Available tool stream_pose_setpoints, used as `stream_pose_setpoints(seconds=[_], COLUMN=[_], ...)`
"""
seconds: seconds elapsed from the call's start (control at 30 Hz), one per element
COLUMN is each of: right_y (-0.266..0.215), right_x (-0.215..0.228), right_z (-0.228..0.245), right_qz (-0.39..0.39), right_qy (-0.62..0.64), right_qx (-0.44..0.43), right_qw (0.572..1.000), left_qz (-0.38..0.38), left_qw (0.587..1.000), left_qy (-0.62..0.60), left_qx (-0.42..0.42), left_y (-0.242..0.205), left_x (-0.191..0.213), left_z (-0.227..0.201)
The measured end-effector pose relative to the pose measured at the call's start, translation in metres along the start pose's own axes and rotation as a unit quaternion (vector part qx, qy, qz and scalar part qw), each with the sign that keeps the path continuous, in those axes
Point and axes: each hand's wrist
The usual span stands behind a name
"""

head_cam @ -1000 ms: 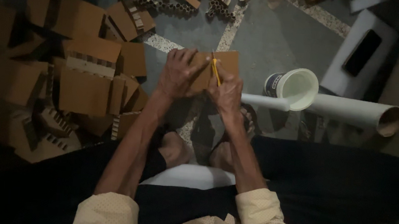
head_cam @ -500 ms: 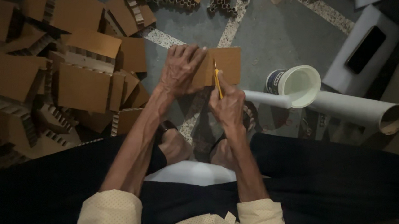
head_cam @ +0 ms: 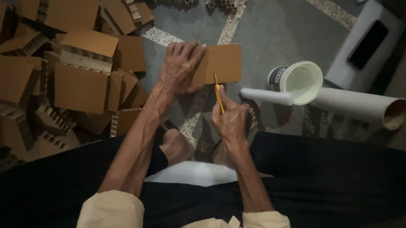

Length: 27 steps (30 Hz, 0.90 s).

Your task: The person sits on the floor and uses a yellow utility knife to cut rectangular pieces of corrugated cardboard into smaller strips. They repeatedly score and snap the cardboard, separating the cut sections and placing them aside.

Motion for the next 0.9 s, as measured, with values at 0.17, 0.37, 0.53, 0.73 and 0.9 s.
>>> stream_pose_setpoints(seconds=[0.17, 0.37, 0.53, 0.73, 0.9], right_y=[-0.004, -0.012, -0.021, -0.038, -0.026], right_x=[-0.001, -0.006, -0.013, -0.016, 0.011], right_z=[-0.001, -0.003, -0.015, -0.026, -0.006], right_qz=[0.016, 0.002, 0.006, -0.01, -0.027], right_qy=[-0.003, 0.01, 0.005, -0.081, 0.007], right_qx=[-0.007, -0.001, 0.008, 0.094, -0.028], right_qw=[1.0, 1.0, 1.0, 0.992, 0.999], left_qz=[0.014, 0.034, 0.046, 0.006, 0.029], left_qw=[1.0, 0.999, 0.998, 1.0, 1.0], left_qy=[0.015, 0.027, 0.033, 0.008, 0.0], left_qx=[0.013, 0.011, 0.009, -0.014, 0.006], left_y=[0.001, 0.0, 0.002, 0.0, -0.003], left_x=[-0.004, -0.007, -0.003, 0.001, 0.002], left_z=[0.001, 0.003, 0.002, 0.003, -0.001])
Point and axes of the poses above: each hand's wrist, its own y-axis towards the middle knuckle, its own x-axis out of the back of the hand, z = x × y, and after that the axes turned 14 degrees about -y, right-handed
